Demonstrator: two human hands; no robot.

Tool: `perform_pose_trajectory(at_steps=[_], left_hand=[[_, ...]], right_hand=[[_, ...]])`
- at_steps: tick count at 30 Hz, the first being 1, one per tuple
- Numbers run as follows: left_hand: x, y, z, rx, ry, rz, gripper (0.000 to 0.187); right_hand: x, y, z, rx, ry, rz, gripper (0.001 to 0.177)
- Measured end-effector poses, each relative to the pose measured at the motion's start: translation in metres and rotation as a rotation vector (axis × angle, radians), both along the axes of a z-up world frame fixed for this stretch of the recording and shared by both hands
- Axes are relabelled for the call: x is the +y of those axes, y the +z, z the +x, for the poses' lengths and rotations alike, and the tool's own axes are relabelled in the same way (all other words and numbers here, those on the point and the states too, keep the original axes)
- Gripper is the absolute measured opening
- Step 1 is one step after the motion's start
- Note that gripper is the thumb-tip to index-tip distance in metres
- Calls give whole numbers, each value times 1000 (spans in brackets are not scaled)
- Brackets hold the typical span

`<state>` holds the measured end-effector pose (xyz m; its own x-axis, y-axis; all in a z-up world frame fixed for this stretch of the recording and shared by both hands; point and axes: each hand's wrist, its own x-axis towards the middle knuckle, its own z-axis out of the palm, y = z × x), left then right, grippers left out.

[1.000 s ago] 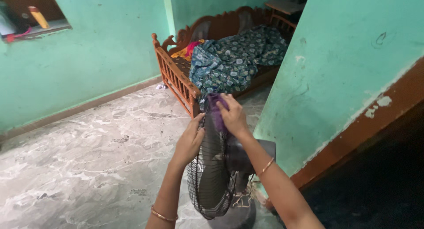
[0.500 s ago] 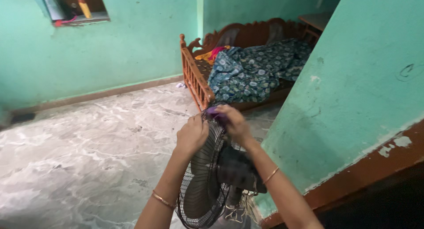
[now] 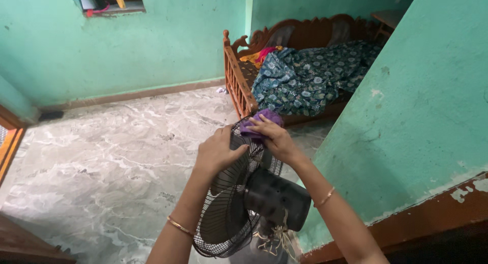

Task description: The person wipes the front grill of a standing fan with a purple cloth, then moves to a wall-mounted flat-screen TV and wipes the screen and bezel with the same cloth. The person uses circular and back-and-forth motions to clean the surfaces.

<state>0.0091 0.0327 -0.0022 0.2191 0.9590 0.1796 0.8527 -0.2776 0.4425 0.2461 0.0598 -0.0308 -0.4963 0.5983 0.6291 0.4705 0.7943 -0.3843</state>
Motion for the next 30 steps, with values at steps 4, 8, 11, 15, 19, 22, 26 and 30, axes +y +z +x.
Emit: perform_pose_trajectory(at_steps=[4, 8, 11, 15, 19, 22, 26, 30], left_hand=[[1, -3, -5, 0, -5, -12, 88], [0, -2, -6, 4, 1, -19, 88], [-2, 0, -5, 4, 8, -26, 87], [-6, 5, -3, -5, 17, -36, 86], [-6, 6, -3, -16, -5, -26, 85], [-8, 4, -4, -23, -11, -20, 85], [-7, 3, -6, -23, 10, -15, 86], [-7, 2, -7, -17, 17, -26, 86]], right_hand=[[33, -51, 27, 125, -99, -94, 53], [60, -138, 72, 430, -260, -456, 42], [59, -189, 91, 613, -469, -893, 43], [68, -178, 89, 772, -257, -856, 42], [71, -133, 84, 831, -40, -744, 42], [78, -156, 87, 807, -58, -689, 49], [70, -226, 96, 800, -330, -821, 44], [51, -258, 98, 803, -469, -1018, 40]])
